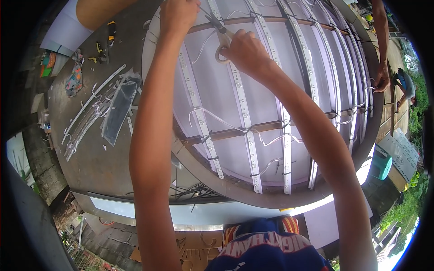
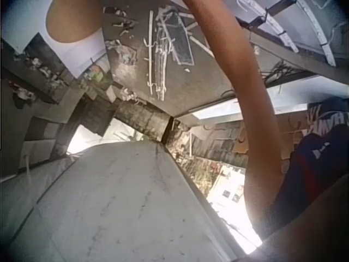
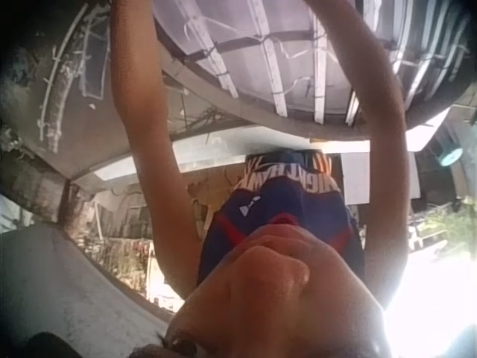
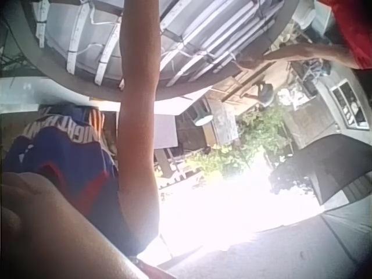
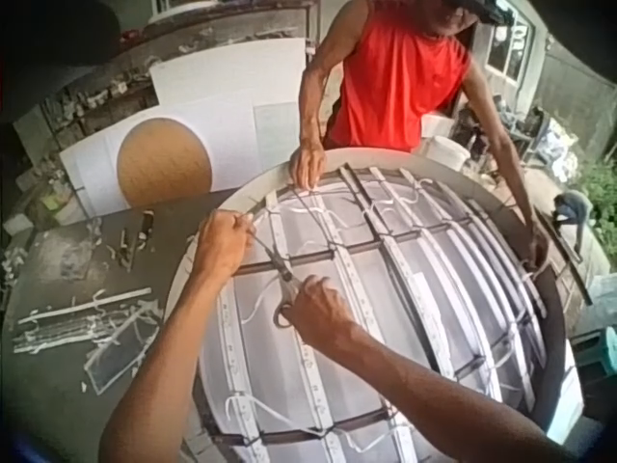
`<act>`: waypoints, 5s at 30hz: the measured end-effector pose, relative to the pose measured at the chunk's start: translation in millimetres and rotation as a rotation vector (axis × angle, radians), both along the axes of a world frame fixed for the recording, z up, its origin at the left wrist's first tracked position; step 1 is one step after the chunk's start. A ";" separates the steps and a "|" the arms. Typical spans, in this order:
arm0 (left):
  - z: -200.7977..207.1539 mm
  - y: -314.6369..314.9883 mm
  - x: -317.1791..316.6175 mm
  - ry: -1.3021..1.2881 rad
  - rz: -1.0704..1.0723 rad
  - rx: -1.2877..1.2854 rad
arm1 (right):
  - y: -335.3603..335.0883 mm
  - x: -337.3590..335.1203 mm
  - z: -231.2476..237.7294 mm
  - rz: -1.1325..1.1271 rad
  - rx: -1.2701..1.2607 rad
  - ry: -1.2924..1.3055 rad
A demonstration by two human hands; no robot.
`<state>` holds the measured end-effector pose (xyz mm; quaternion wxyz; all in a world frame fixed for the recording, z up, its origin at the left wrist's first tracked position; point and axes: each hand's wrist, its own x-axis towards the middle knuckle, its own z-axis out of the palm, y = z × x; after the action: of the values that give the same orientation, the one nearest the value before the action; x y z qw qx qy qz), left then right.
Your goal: Assembling a circular backlit sign by installing LED strips and securing them with cable ties.
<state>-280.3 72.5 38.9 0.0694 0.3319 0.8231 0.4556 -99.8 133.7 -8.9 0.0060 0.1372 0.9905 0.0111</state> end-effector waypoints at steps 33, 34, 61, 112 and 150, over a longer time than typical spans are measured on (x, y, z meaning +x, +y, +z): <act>30.4 -87.2 -11.3 0.216 0.175 -0.229 | -31.4 6.9 59.8 -0.248 -0.429 -0.008; 26.2 -83.6 -9.9 0.244 0.126 -0.293 | -35.3 3.0 55.0 -0.253 -0.429 -0.008; 18.2 -66.8 -30.5 0.498 0.148 -0.367 | -46.0 -59.8 17.7 -0.094 -0.465 0.121; -19.0 88.2 29.9 -0.193 -0.055 0.118 | 63.8 73.8 37.6 -0.541 -0.351 0.044; 1.2 112.4 7.2 -0.210 -0.095 0.183 | 47.1 86.3 26.3 -0.516 -0.607 0.233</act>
<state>-273.1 184.9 40.1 0.1461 0.3261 0.7495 0.5572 -13.5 180.8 17.4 -0.0635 0.3734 0.8759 -0.2987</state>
